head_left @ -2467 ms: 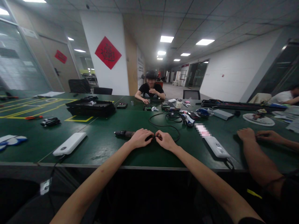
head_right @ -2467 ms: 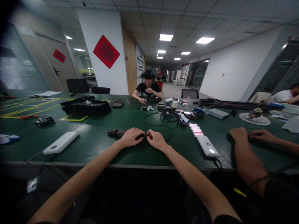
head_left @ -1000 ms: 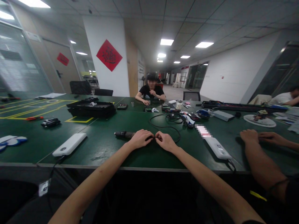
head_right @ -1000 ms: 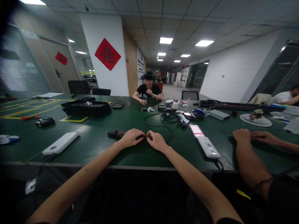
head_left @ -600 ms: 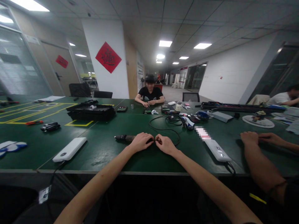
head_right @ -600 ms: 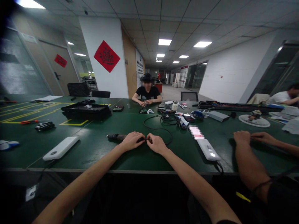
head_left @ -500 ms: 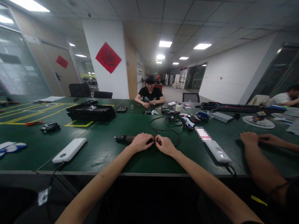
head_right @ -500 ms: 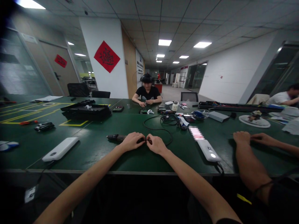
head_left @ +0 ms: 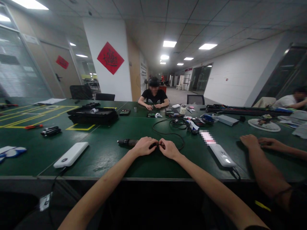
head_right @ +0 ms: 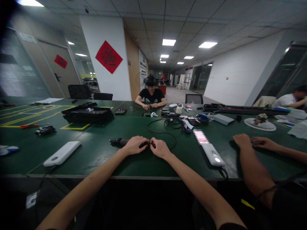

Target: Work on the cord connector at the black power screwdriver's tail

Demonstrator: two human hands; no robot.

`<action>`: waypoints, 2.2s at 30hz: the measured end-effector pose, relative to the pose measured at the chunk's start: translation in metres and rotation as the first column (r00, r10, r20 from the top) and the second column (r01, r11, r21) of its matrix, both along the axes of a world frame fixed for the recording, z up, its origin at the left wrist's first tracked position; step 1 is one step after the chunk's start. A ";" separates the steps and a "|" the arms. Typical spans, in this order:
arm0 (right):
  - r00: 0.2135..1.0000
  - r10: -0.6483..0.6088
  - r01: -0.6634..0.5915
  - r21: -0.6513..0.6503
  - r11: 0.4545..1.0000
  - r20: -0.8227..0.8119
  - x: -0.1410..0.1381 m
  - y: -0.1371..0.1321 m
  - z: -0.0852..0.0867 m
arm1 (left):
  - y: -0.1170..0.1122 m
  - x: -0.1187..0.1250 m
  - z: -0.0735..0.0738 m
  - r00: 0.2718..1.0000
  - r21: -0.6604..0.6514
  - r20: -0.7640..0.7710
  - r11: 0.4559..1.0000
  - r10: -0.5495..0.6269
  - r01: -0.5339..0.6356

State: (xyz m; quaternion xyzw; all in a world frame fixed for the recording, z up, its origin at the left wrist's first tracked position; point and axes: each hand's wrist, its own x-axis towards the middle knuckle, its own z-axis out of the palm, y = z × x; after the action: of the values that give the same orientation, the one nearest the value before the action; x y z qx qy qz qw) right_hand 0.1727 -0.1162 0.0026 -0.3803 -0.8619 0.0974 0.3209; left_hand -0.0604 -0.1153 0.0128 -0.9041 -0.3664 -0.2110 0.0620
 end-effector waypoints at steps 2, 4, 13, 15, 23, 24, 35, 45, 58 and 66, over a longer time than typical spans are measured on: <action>1.000 0.002 -0.002 -0.004 1.000 0.003 0.000 0.001 0.000 | 0.000 0.000 -0.001 1.000 -0.003 0.000 1.000 -0.005 0.005; 1.000 0.004 -0.004 -0.005 1.000 0.007 0.000 0.001 0.000 | 0.001 0.000 -0.001 1.000 -0.002 0.007 1.000 0.010 -0.010; 1.000 0.014 -0.015 0.004 1.000 0.011 0.000 0.001 -0.002 | -0.006 -0.003 -0.003 1.000 0.016 -0.006 1.000 -0.017 0.017; 1.000 0.017 -0.018 0.010 1.000 0.012 0.000 -0.001 -0.003 | -0.006 -0.003 -0.004 1.000 0.022 0.002 1.000 -0.002 0.002; 1.000 0.025 -0.025 0.023 0.999 0.018 0.001 -0.006 -0.002 | -0.011 -0.001 -0.005 1.000 0.040 0.012 0.999 0.007 -0.007; 0.999 0.026 -0.026 0.023 0.999 0.018 0.001 -0.006 -0.002 | -0.011 -0.001 -0.004 1.000 0.040 0.011 0.999 0.003 -0.004; 1.000 0.012 -0.012 0.004 1.000 -0.003 0.002 -0.005 -0.002 | -0.009 0.001 -0.005 1.000 0.036 0.019 0.999 0.009 -0.010; 1.000 0.008 -0.008 0.017 1.000 0.010 0.001 -0.004 -0.002 | -0.009 0.000 -0.006 1.000 0.046 0.023 0.999 0.007 -0.008; 1.000 0.004 -0.004 0.019 1.000 0.008 0.001 -0.003 -0.004 | -0.010 0.000 -0.006 0.999 0.040 0.043 0.999 0.031 -0.032; 1.000 0.001 -0.001 0.029 1.000 0.015 0.001 -0.004 -0.003 | -0.011 0.000 -0.005 0.999 0.044 0.039 0.999 0.015 -0.017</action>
State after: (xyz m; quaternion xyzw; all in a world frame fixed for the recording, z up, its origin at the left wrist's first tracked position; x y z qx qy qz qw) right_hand 0.1740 -0.1203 -0.0006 -0.3759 -0.8659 0.0821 0.3197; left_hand -0.0603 -0.1265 0.0081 -0.8952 -0.3702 -0.2359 0.0764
